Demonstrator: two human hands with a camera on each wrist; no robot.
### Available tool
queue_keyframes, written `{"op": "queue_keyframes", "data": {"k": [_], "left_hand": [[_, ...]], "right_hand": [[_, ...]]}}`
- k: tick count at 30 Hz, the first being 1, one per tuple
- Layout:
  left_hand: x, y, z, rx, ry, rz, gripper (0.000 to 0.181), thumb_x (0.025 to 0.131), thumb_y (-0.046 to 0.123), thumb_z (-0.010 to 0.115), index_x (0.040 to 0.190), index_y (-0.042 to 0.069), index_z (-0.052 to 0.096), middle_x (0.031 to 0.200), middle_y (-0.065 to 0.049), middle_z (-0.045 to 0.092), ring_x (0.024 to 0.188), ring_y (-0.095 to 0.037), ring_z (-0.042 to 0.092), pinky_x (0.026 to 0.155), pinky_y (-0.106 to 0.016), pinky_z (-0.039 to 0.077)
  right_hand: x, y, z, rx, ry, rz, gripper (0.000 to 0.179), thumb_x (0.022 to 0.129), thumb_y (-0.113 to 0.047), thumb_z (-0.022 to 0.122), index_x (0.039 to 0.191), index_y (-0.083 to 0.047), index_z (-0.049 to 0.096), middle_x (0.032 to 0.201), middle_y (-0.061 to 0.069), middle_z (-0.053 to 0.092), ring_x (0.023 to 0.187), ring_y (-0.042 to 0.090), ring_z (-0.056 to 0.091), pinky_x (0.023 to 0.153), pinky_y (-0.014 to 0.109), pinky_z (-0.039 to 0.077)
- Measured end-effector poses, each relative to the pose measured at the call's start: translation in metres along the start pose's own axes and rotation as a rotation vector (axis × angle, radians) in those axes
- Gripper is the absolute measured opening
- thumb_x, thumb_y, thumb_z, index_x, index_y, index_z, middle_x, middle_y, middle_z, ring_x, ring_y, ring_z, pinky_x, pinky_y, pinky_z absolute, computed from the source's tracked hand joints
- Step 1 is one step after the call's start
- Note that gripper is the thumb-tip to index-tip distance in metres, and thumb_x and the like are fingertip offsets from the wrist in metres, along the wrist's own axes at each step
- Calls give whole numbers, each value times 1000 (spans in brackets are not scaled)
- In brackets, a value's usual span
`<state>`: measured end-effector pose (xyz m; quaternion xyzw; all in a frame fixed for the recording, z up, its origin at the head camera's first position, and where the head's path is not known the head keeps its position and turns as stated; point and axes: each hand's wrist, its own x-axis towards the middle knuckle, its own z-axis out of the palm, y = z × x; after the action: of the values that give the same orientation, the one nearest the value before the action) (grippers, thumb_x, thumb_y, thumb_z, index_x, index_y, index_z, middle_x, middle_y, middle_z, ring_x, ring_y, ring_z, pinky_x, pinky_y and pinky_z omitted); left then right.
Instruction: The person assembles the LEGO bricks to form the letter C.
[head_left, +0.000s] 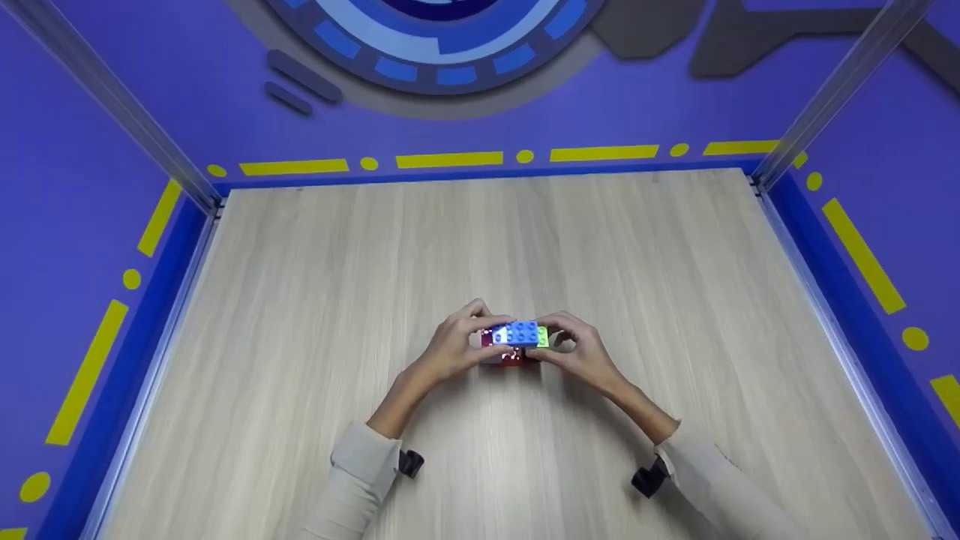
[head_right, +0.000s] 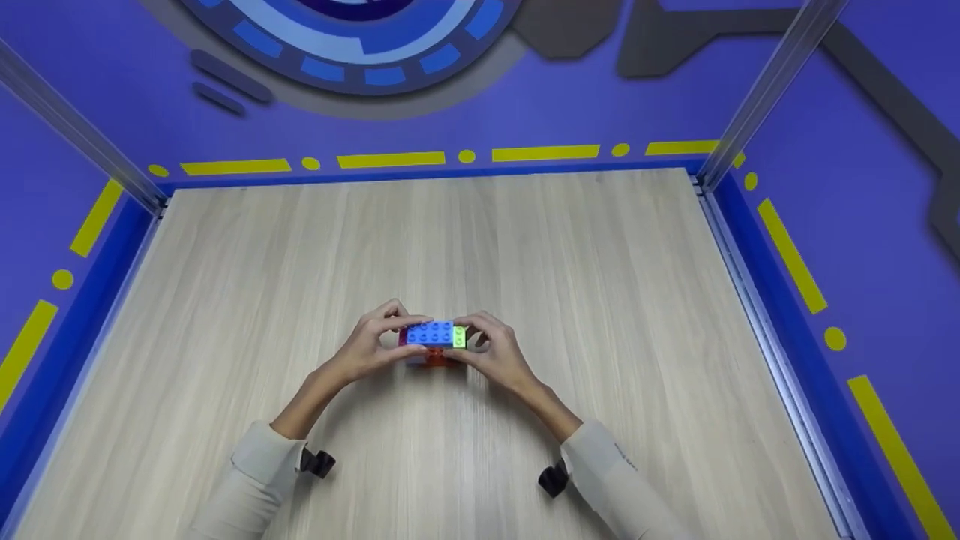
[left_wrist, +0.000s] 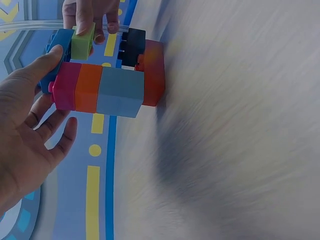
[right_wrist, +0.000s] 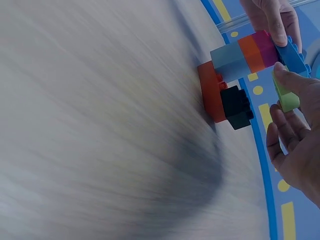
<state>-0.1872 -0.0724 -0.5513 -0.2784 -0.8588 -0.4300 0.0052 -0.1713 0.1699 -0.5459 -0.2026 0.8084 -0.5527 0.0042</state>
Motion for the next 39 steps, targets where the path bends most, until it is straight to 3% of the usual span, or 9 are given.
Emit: {"op": "queue_keyframes", "data": {"k": [11, 15, 19, 23, 27, 32, 35, 39], "left_hand": [[1, 0, -4, -22, -17, -10, 45, 83, 23, 84, 124, 9, 74, 97, -10, 59, 88, -17, 57, 81, -48, 55], [0, -1, -2, -19, -10, -10, 44, 85, 24, 83, 126, 10, 73, 99, -10, 59, 89, -16, 56, 81, -46, 55], [-3, -3, 0, 15, 7, -4, 42, 88, 27, 81, 127, 15, 73, 104, -7, 62, 94, -16, 59, 83, -38, 55], [-3, -3, 0, 52, 15, 15, 41, 89, 29, 80, 127, 18, 73, 109, -6, 66, 102, -18, 62, 88, -34, 54], [-1, -2, -3, 53, -3, 24, 48, 88, 32, 80, 132, 17, 70, 115, -7, 68, 110, -21, 62, 94, -38, 54], [-7, -5, -7, 57, -37, -1, 68, 82, 30, 85, 144, 16, 59, 125, -9, 67, 119, -24, 61, 103, -44, 52], [-13, -9, -7, 90, -32, -18, 66, 80, 23, 87, 140, 13, 62, 126, -8, 68, 120, -26, 60, 106, -45, 49], [-20, -15, -5, 103, -11, -43, 57, 79, 16, 87, 132, 9, 67, 124, -7, 71, 119, -27, 61, 105, -46, 49]], "right_hand": [[1, -4, 0, 27, -15, 15, 39, 78, 5, 83, 114, 10, 69, 108, 22, 71, 86, 10, 59, 79, 51, 58], [-1, -1, 1, 27, -37, 43, 47, 80, 2, 83, 123, 8, 65, 118, 22, 69, 98, 12, 61, 84, 53, 57], [-6, 5, 1, -16, -69, 60, 59, 79, -1, 84, 133, 6, 60, 127, 22, 66, 109, 23, 61, 90, 55, 55], [-11, 11, 0, -32, -81, 69, 65, 77, 1, 86, 135, 6, 58, 122, 22, 64, 104, 38, 60, 87, 56, 54], [-14, 25, 3, -60, -87, 67, 65, 75, 3, 86, 134, 7, 58, 117, 21, 64, 97, 45, 59, 80, 43, 53], [-16, 51, 13, -97, -87, 47, 63, 76, 2, 86, 133, 7, 59, 116, 20, 65, 93, 42, 60, 79, 33, 52], [-17, 60, 17, -98, -83, 37, 63, 77, 1, 86, 134, 4, 59, 114, 17, 65, 90, 37, 59, 76, 36, 52], [-17, 64, 18, -87, -86, 37, 60, 78, -4, 86, 133, -1, 62, 113, 10, 65, 90, 27, 57, 76, 30, 49]]}}
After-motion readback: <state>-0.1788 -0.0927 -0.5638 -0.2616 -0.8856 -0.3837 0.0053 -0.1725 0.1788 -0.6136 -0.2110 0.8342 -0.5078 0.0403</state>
